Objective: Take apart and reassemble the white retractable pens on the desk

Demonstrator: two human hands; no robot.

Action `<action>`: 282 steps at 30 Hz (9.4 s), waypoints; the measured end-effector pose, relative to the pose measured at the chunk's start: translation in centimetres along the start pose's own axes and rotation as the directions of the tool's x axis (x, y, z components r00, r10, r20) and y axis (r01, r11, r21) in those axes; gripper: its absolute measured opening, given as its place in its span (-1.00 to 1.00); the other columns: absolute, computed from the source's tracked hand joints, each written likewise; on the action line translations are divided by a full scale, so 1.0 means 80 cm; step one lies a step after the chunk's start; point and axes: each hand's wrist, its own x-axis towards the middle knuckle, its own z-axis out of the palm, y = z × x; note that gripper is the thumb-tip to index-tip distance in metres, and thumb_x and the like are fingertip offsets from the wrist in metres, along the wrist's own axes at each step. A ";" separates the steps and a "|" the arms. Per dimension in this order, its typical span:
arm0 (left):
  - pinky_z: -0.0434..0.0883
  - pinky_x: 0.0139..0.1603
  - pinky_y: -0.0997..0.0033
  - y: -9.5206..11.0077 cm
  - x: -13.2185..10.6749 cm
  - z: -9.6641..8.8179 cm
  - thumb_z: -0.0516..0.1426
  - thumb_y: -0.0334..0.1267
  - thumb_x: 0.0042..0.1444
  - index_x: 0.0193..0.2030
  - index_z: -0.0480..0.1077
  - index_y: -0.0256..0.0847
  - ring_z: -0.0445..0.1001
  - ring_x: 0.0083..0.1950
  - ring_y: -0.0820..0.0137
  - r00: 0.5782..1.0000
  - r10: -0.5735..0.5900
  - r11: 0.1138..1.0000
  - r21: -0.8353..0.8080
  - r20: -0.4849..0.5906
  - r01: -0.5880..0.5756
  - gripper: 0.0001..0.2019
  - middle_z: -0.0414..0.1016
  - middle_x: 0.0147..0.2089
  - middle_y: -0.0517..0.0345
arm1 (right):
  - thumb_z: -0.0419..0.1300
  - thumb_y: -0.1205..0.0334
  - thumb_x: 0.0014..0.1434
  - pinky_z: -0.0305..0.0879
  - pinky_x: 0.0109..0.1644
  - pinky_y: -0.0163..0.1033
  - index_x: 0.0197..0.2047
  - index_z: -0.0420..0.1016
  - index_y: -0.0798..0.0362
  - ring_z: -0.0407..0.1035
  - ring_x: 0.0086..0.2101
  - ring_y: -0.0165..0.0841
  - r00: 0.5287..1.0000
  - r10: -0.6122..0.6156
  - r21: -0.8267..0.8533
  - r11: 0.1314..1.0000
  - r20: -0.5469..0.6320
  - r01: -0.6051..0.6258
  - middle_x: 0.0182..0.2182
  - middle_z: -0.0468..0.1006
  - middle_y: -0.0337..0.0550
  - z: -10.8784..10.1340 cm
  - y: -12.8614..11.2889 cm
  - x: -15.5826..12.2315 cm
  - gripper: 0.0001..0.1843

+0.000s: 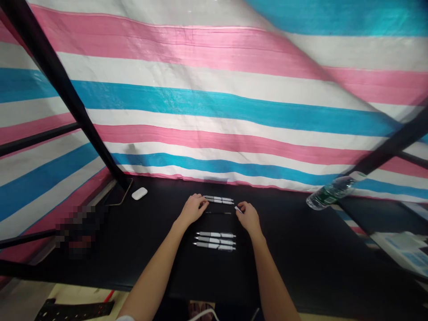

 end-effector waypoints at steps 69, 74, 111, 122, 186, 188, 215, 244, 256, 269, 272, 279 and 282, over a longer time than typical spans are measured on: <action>0.31 -0.30 0.43 0.009 0.005 0.007 0.24 -0.11 0.00 -0.27 0.55 -0.27 0.44 -0.35 0.39 0.960 -0.278 0.670 -0.710 0.029 0.216 -0.74 0.57 -0.33 0.07 | 0.37 0.03 -0.04 0.43 -0.06 -0.14 -0.26 0.59 0.07 0.54 -0.20 -0.22 0.900 0.097 0.886 0.159 0.425 -0.436 -0.33 0.63 -0.08 -0.005 -0.078 -0.009 -0.67; 0.29 -0.33 0.44 0.007 0.005 0.008 0.22 -0.07 0.02 -0.30 0.55 -0.27 0.43 -0.38 0.40 0.956 -0.291 0.686 -0.691 0.025 0.227 -0.72 0.55 -0.39 0.10 | 0.37 0.03 -0.04 0.42 -0.01 -0.09 -0.25 0.60 0.07 0.53 -0.17 -0.19 0.896 0.081 0.879 0.173 0.437 -0.445 -0.31 0.64 -0.07 -0.006 -0.078 -0.009 -0.68; 0.40 -0.34 0.45 0.005 0.009 0.006 0.37 -0.10 -0.26 -0.35 0.49 -0.28 0.39 -0.43 0.51 0.864 -0.501 0.304 -0.924 0.054 0.234 -0.64 0.48 -0.40 0.16 | 0.40 0.02 -0.12 0.36 0.12 -0.02 -0.36 0.52 0.01 0.53 -0.15 -0.21 0.899 0.273 0.935 -0.010 0.343 -0.353 -0.30 0.65 -0.12 -0.007 -0.065 0.003 -0.70; 0.38 -0.38 0.45 0.009 0.007 0.008 0.31 -0.01 -0.14 -0.35 0.52 -0.32 0.40 -0.44 0.47 0.889 -0.452 0.368 -0.893 0.070 0.258 -0.63 0.50 -0.44 0.09 | 0.38 -0.01 -0.08 0.39 0.07 -0.01 -0.35 0.50 0.00 0.54 -0.20 -0.22 0.911 0.238 0.932 0.055 0.337 -0.359 -0.29 0.64 -0.11 -0.009 -0.076 -0.002 -0.69; 0.27 -0.27 0.39 -0.012 0.000 0.002 0.11 -0.17 0.12 -0.36 0.47 -0.21 0.38 -0.35 0.38 0.968 -0.243 0.877 -0.415 0.054 0.243 -0.81 0.48 -0.39 0.12 | 0.40 0.08 -0.11 0.44 0.01 -0.15 -0.39 0.52 0.05 0.55 -0.24 -0.27 0.872 0.319 0.926 -0.064 0.372 -0.371 -0.35 0.65 -0.10 -0.004 -0.068 0.001 -0.73; 0.28 -0.32 0.42 -0.005 0.003 0.000 0.09 -0.05 0.13 -0.30 0.47 -0.24 0.38 -0.38 0.41 0.958 -0.268 0.736 -0.619 0.106 0.275 -0.71 0.48 -0.39 0.11 | 0.40 0.08 -0.11 0.44 0.00 -0.15 -0.39 0.52 0.05 0.55 -0.24 -0.28 0.873 0.321 0.928 -0.061 0.366 -0.367 -0.36 0.65 -0.11 -0.004 -0.067 0.002 -0.73; 0.34 -0.25 0.44 0.005 0.008 0.006 0.38 -0.22 -0.31 -0.32 0.55 -0.31 0.39 -0.36 0.48 0.854 -0.483 0.220 -0.918 0.193 0.331 -0.65 0.53 -0.33 0.08 | 0.39 0.04 -0.09 0.42 0.03 -0.09 -0.38 0.50 0.04 0.55 -0.26 -0.27 0.902 0.284 0.938 0.021 0.325 -0.345 -0.35 0.65 -0.09 -0.006 -0.078 -0.003 -0.71; 0.44 -0.08 0.33 0.010 0.010 0.021 0.34 -0.18 -0.08 -0.31 0.52 -0.34 0.51 -0.29 0.41 0.829 -0.499 -0.050 -0.963 0.253 0.264 -0.73 0.54 -0.38 0.05 | 0.37 0.11 -0.10 0.40 -0.08 -0.15 -0.08 0.48 0.01 0.49 -0.17 -0.24 0.924 0.216 0.930 0.124 0.314 -0.345 -0.24 0.62 -0.10 -0.033 -0.063 0.006 -0.52; 0.43 -0.09 0.34 0.009 0.010 0.016 0.34 -0.17 -0.09 -0.31 0.51 -0.34 0.51 -0.30 0.42 0.835 -0.496 -0.061 -0.969 0.238 0.240 -0.72 0.53 -0.39 0.06 | 0.41 0.25 -0.39 0.25 -0.26 -0.19 -0.67 0.46 -0.05 0.28 -0.46 -0.33 0.981 0.191 0.279 0.941 0.024 -0.190 -0.63 0.34 -0.28 -0.030 0.003 0.006 -0.81; 0.44 -0.13 0.39 0.003 0.011 0.015 0.36 -0.19 -0.12 -0.34 0.51 -0.34 0.51 -0.31 0.43 0.827 -0.510 -0.097 -0.971 0.237 0.219 -0.73 0.53 -0.41 0.08 | 0.39 0.00 -0.13 0.19 -0.56 -0.33 -0.38 0.55 0.09 0.22 -0.64 -0.48 0.902 0.264 0.828 0.371 0.341 -0.421 -0.68 0.35 -0.34 -0.038 -0.046 0.006 -0.66; 0.44 -0.11 0.37 0.003 0.011 0.015 0.36 -0.19 -0.12 -0.33 0.51 -0.34 0.51 -0.31 0.42 0.824 -0.516 -0.090 -0.972 0.232 0.217 -0.72 0.54 -0.41 0.07 | 0.41 0.06 -0.14 0.19 -0.58 -0.33 -0.39 0.57 0.08 0.23 -0.61 -0.46 0.873 0.305 0.863 0.221 0.381 -0.454 -0.66 0.33 -0.34 -0.036 -0.041 0.007 -0.70; 0.44 -0.07 0.33 0.003 0.011 0.013 0.35 -0.21 -0.10 -0.33 0.51 -0.33 0.51 -0.29 0.42 0.826 -0.517 -0.094 -0.974 0.223 0.205 -0.75 0.54 -0.39 0.07 | 0.41 0.22 -0.16 0.30 -0.51 -0.36 -0.31 0.56 0.03 0.31 -0.52 -0.46 0.854 0.306 0.900 -0.022 0.421 -0.436 -0.56 0.42 -0.31 -0.030 -0.034 0.014 -0.73; 0.45 -0.09 0.36 0.004 0.012 0.012 0.35 -0.24 -0.10 -0.33 0.51 -0.34 0.52 -0.31 0.43 0.819 -0.524 -0.122 -0.972 0.237 0.203 -0.77 0.54 -0.39 0.08 | 0.41 0.30 -0.16 0.31 -0.50 -0.39 -0.38 0.52 0.04 0.29 -0.52 -0.50 0.839 0.332 0.902 -0.132 0.431 -0.411 -0.56 0.40 -0.33 -0.027 -0.032 0.017 -0.78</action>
